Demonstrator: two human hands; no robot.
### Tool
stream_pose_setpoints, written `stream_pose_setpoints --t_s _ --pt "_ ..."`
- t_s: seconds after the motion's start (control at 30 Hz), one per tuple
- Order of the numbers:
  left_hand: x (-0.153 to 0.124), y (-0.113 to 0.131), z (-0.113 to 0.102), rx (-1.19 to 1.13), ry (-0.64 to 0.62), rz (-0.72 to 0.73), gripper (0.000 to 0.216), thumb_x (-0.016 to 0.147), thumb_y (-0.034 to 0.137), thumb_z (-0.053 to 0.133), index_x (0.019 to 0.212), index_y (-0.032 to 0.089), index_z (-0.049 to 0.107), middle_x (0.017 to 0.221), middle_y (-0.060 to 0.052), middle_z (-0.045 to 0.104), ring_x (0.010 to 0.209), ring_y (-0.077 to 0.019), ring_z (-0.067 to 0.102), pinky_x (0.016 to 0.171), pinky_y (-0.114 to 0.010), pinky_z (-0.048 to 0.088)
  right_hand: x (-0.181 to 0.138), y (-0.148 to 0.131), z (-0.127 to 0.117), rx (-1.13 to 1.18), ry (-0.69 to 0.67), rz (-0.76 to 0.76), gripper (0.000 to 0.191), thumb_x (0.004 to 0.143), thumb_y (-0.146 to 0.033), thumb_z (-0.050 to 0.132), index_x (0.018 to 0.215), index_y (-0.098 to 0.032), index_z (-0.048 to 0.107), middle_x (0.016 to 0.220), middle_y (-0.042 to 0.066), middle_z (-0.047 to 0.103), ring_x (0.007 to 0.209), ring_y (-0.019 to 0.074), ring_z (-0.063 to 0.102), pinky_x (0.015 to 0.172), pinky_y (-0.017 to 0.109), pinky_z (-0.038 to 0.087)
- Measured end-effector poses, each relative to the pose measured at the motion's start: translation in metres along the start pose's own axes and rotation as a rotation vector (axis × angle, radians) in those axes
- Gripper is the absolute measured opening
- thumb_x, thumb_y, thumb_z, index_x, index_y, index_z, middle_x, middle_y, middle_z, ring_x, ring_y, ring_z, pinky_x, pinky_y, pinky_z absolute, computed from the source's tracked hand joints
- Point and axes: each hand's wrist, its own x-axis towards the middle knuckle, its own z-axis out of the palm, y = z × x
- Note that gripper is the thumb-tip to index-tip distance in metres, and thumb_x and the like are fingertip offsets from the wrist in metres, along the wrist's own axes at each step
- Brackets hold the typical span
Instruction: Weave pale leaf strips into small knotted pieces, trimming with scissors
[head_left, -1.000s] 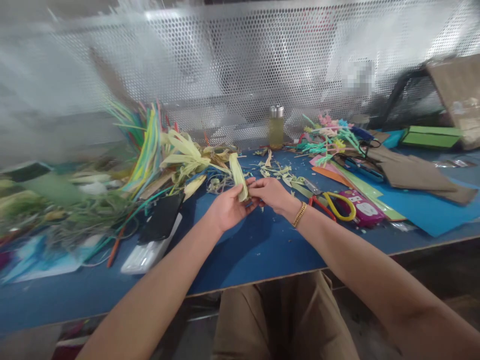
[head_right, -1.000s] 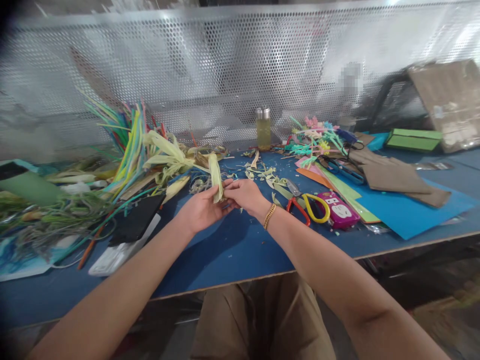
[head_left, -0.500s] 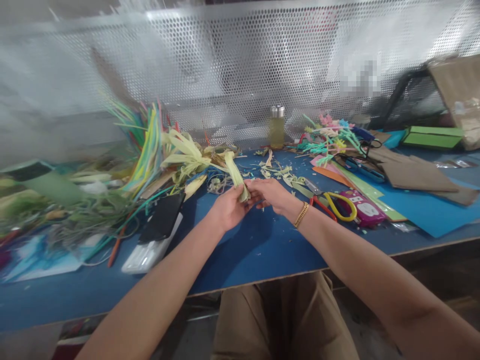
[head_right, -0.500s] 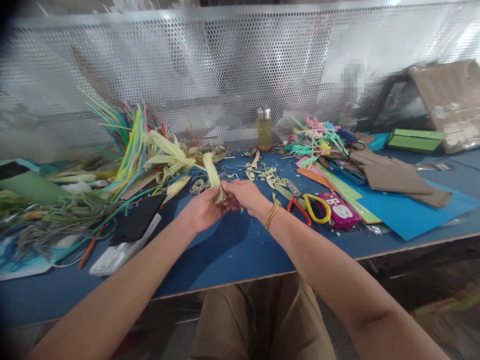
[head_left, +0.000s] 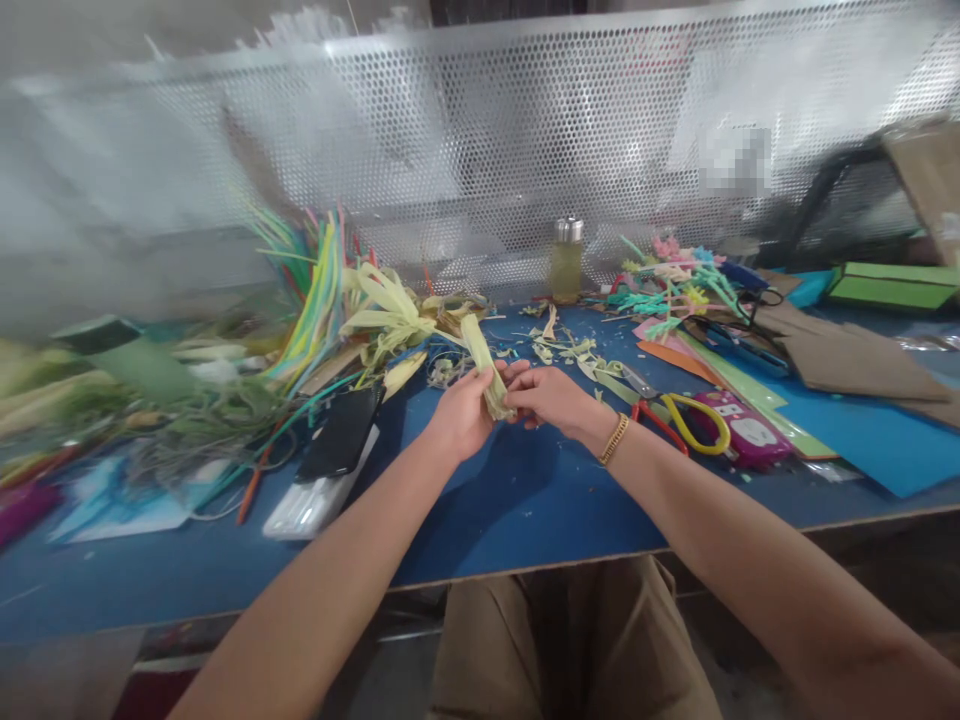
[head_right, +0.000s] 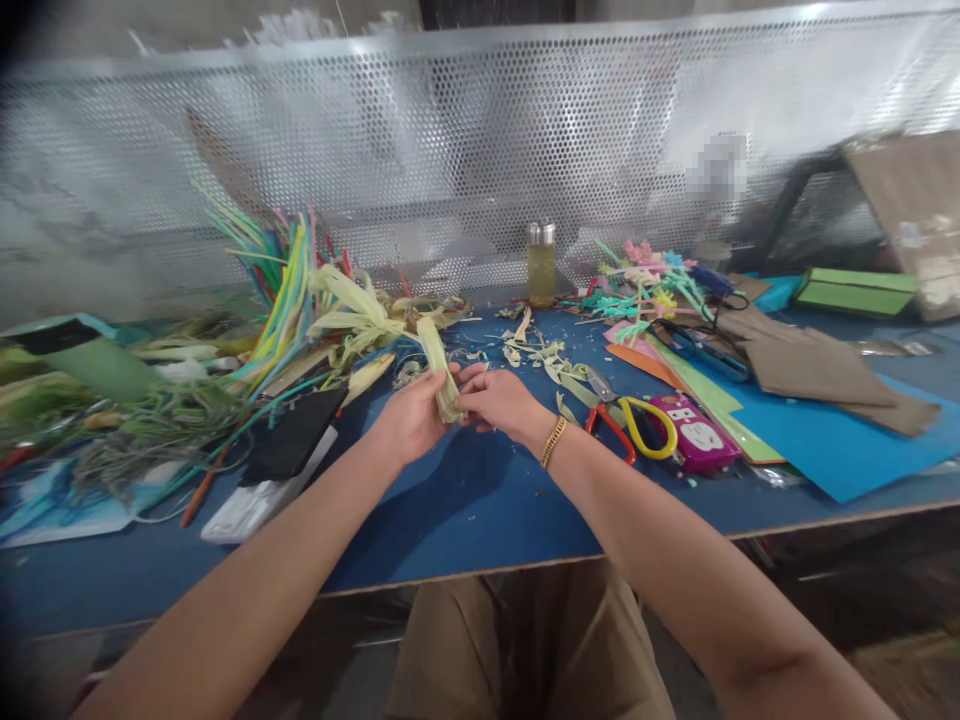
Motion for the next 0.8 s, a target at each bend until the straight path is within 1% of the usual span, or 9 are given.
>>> stream_pose_setpoints --t_s 0.07,0.17,0.3,0.43,0.5,0.57,0.67,0.73,0.8 --pt "0.001 0.006 -0.002 -0.042 0.021 0.024 0.009 0.090 0.017 0.053 0.092 0.016 0.061 0.095 -0.009 0.072 0.078 -0.0187 0.068 0.069 -0.033 0.054 -0.002 0.001 0.002 -0.042 -0.034 0.015 0.009 0.073 -0.015 0.064 0.065 -0.016 0.061 0.058 0.000 0.064 0.052 0.0093 0.060 0.044 0.017 0.045" --pt "0.001 0.015 -0.003 -0.099 0.061 0.064 0.011 0.091 0.015 0.050 0.092 0.015 0.061 0.085 -0.006 0.070 0.078 -0.0170 0.068 0.079 -0.035 0.055 -0.003 0.002 0.004 -0.096 -0.066 0.019 0.007 0.073 -0.015 0.063 0.066 -0.016 0.062 0.058 0.000 0.065 0.054 0.0100 0.062 0.044 0.016 0.044" --pt "0.000 0.022 -0.004 -0.135 0.048 0.063 0.013 0.092 0.013 0.049 0.093 0.015 0.062 0.073 -0.002 0.064 0.070 -0.0134 0.065 0.082 -0.035 0.055 -0.006 0.001 0.006 -0.154 -0.073 0.004 0.004 0.071 -0.016 0.064 0.067 -0.016 0.064 0.059 0.001 0.067 0.055 0.0103 0.063 0.045 0.016 0.044" --pt "-0.001 0.022 -0.003 -0.129 0.006 0.052 0.012 0.091 0.013 0.053 0.094 0.013 0.064 0.064 0.001 0.058 0.061 -0.0106 0.060 0.082 -0.033 0.055 -0.008 -0.001 0.006 -0.186 -0.066 0.004 0.003 0.070 -0.015 0.064 0.066 -0.016 0.064 0.058 0.000 0.067 0.054 0.0102 0.062 0.046 0.016 0.045" --pt "-0.002 0.023 -0.003 -0.123 -0.012 0.044 0.012 0.090 0.013 0.053 0.093 0.012 0.065 0.061 0.002 0.057 0.059 -0.0106 0.060 0.082 -0.033 0.055 -0.008 -0.001 0.005 -0.195 -0.074 0.000 0.002 0.069 -0.015 0.064 0.067 -0.016 0.065 0.058 0.001 0.067 0.055 0.0106 0.063 0.046 0.016 0.045" --pt "-0.003 0.023 -0.004 -0.120 -0.014 0.025 0.015 0.091 0.015 0.051 0.094 0.011 0.065 0.064 0.000 0.061 0.062 -0.0122 0.062 0.083 -0.034 0.055 -0.008 -0.001 0.005 -0.191 -0.080 -0.007 0.001 0.068 -0.016 0.065 0.068 -0.015 0.065 0.058 0.002 0.067 0.055 0.0112 0.063 0.046 0.016 0.045" --pt "-0.004 0.024 -0.004 -0.116 -0.004 0.001 0.020 0.093 0.019 0.047 0.097 0.011 0.066 0.077 -0.007 0.069 0.074 -0.0165 0.067 0.083 -0.037 0.054 -0.006 0.002 0.006 -0.170 -0.085 -0.004 0.003 0.068 -0.017 0.065 0.066 -0.016 0.065 0.059 0.003 0.067 0.056 0.0125 0.064 0.045 0.017 0.044" --pt "-0.004 0.024 -0.005 -0.107 -0.001 -0.002 0.022 0.093 0.022 0.047 0.099 0.012 0.066 0.087 -0.010 0.071 0.081 -0.0188 0.068 0.083 -0.037 0.054 -0.006 0.003 0.007 -0.154 -0.091 0.004 0.004 0.068 -0.018 0.066 0.064 -0.016 0.065 0.058 0.002 0.067 0.057 0.0129 0.064 0.045 0.017 0.044" --pt "-0.004 0.023 -0.005 -0.095 0.003 -0.004 0.024 0.094 0.023 0.046 0.100 0.011 0.066 0.090 -0.012 0.071 0.083 -0.0198 0.068 0.082 -0.038 0.054 -0.006 0.004 0.007 -0.142 -0.100 0.016 0.006 0.067 -0.019 0.067 0.063 -0.017 0.063 0.058 0.002 0.067 0.057 0.0129 0.064 0.045 0.018 0.045"
